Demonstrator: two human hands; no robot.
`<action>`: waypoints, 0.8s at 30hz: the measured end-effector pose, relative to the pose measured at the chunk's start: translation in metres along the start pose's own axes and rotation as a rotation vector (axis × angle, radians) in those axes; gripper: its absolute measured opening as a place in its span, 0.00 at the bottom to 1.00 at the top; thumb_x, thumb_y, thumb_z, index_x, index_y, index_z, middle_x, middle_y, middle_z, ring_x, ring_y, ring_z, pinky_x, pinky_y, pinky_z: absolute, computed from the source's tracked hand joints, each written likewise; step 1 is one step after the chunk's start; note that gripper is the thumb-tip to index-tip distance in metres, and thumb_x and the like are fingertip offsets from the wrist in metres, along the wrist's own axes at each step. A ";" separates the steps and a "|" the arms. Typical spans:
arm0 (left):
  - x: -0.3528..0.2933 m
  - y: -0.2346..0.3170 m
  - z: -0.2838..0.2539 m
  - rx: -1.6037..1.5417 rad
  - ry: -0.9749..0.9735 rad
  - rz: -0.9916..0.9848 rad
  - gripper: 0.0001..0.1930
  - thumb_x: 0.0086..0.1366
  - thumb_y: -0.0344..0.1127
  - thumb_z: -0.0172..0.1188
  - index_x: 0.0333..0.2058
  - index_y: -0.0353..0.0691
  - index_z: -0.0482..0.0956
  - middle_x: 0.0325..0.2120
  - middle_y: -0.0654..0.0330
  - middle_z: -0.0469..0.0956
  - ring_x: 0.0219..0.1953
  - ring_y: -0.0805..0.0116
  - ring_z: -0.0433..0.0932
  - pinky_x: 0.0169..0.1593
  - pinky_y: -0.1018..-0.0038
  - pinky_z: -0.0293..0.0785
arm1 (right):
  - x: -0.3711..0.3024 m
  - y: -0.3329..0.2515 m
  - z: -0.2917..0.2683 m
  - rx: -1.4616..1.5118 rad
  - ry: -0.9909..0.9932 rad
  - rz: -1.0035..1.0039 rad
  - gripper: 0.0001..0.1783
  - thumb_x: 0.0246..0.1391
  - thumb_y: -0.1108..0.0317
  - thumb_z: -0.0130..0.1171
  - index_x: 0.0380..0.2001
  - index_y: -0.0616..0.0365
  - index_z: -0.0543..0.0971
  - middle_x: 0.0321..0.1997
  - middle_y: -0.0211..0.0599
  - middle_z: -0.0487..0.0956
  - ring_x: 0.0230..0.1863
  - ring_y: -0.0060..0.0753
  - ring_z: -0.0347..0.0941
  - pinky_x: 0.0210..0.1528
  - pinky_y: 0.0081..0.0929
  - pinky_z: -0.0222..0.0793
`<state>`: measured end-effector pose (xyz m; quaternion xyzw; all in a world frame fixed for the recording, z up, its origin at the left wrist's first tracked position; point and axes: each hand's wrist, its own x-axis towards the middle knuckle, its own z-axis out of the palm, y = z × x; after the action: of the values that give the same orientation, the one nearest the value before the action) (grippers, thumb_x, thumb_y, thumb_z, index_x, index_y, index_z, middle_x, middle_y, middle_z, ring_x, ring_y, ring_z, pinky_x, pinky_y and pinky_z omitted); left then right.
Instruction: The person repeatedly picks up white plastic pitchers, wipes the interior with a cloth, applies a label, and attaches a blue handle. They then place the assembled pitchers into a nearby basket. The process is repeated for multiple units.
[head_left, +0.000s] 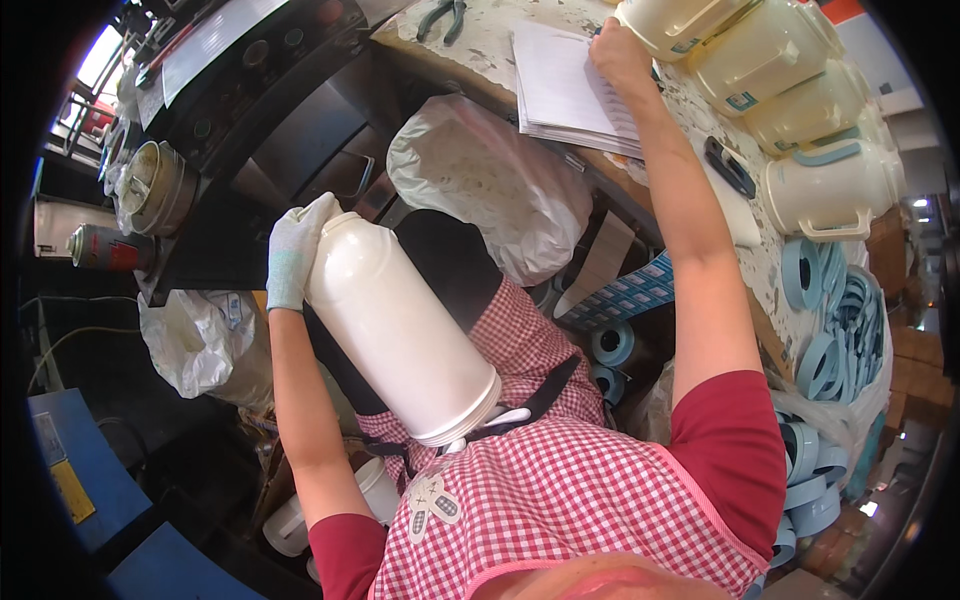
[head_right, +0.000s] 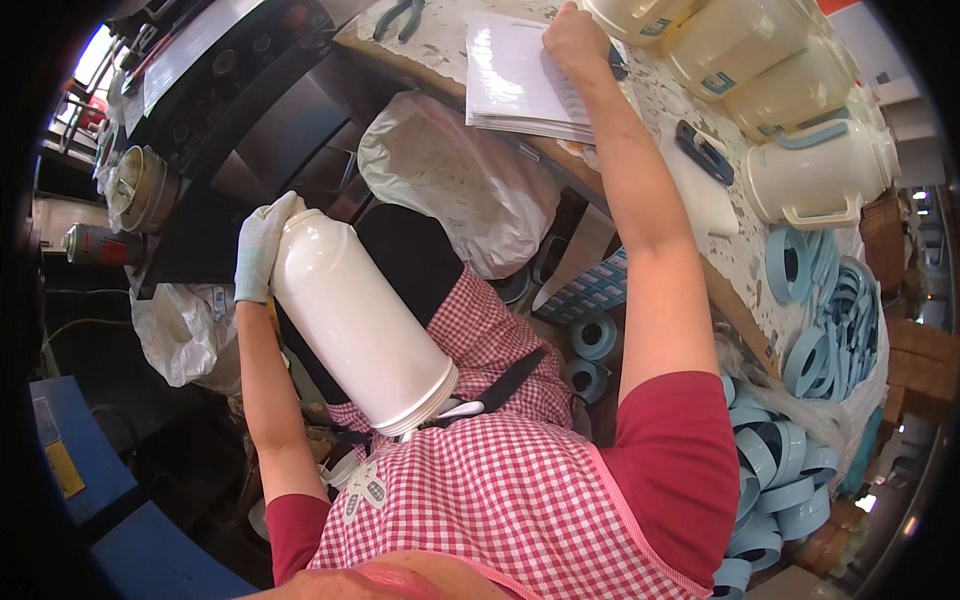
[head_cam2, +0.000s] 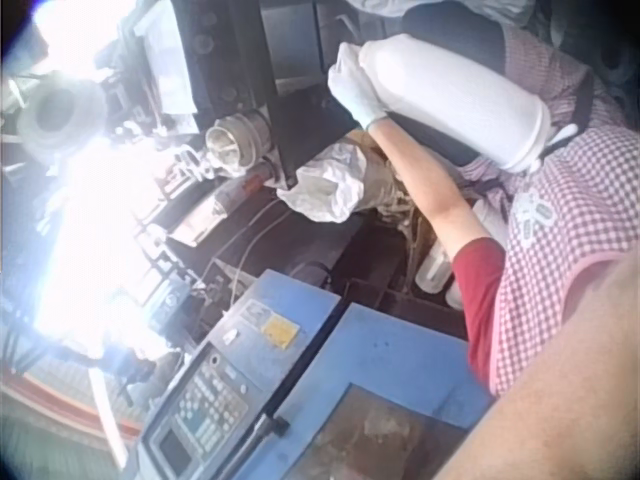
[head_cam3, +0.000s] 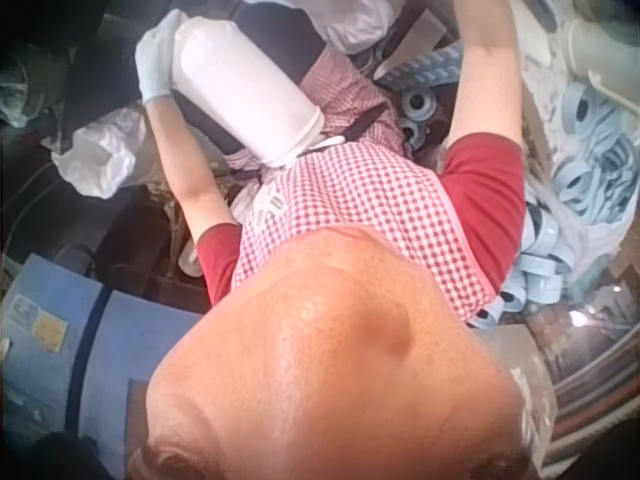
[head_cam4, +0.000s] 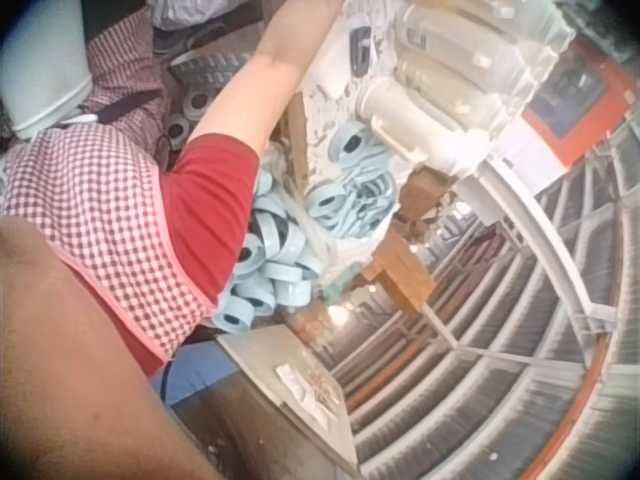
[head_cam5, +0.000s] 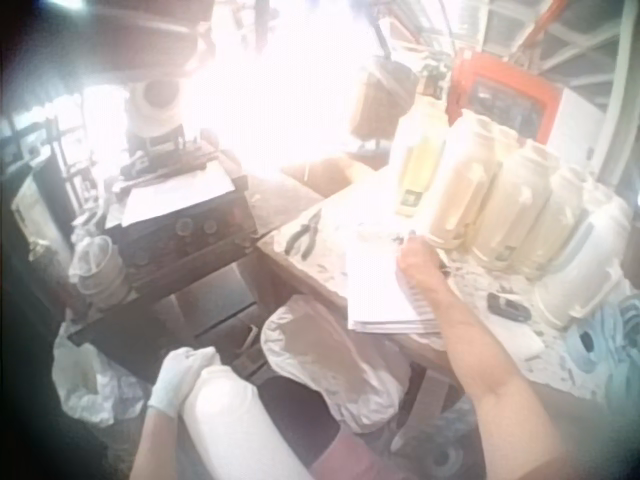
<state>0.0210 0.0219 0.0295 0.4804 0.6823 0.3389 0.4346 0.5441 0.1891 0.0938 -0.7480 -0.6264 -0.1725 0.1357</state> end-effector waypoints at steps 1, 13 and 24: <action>0.000 -0.002 -0.001 0.002 0.013 -0.006 0.24 0.66 0.53 0.69 0.38 0.31 0.87 0.30 0.58 0.87 0.31 0.75 0.82 0.38 0.75 0.77 | 0.003 -0.001 0.005 -0.018 -0.023 -0.052 0.19 0.65 0.59 0.53 0.38 0.67 0.82 0.40 0.57 0.86 0.43 0.58 0.84 0.47 0.51 0.78; 0.002 -0.007 0.002 -0.015 0.002 0.030 0.26 0.66 0.55 0.69 0.39 0.30 0.87 0.30 0.57 0.86 0.32 0.73 0.82 0.39 0.74 0.77 | 0.027 0.020 0.034 0.141 -0.095 -0.019 0.23 0.64 0.55 0.56 0.41 0.70 0.83 0.41 0.61 0.85 0.45 0.63 0.83 0.52 0.49 0.77; -0.102 -0.024 -0.014 -0.157 0.392 0.596 0.09 0.70 0.33 0.67 0.41 0.33 0.85 0.55 0.50 0.81 0.57 0.60 0.80 0.62 0.67 0.73 | -0.172 -0.131 -0.121 1.330 -0.338 0.150 0.12 0.66 0.59 0.68 0.32 0.53 0.80 0.18 0.22 0.72 0.14 0.14 0.64 0.17 0.17 0.55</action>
<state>0.0164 -0.0830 0.0414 0.5494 0.5546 0.5874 0.2134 0.3780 0.0085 0.1279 -0.5637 -0.5581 0.3772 0.4780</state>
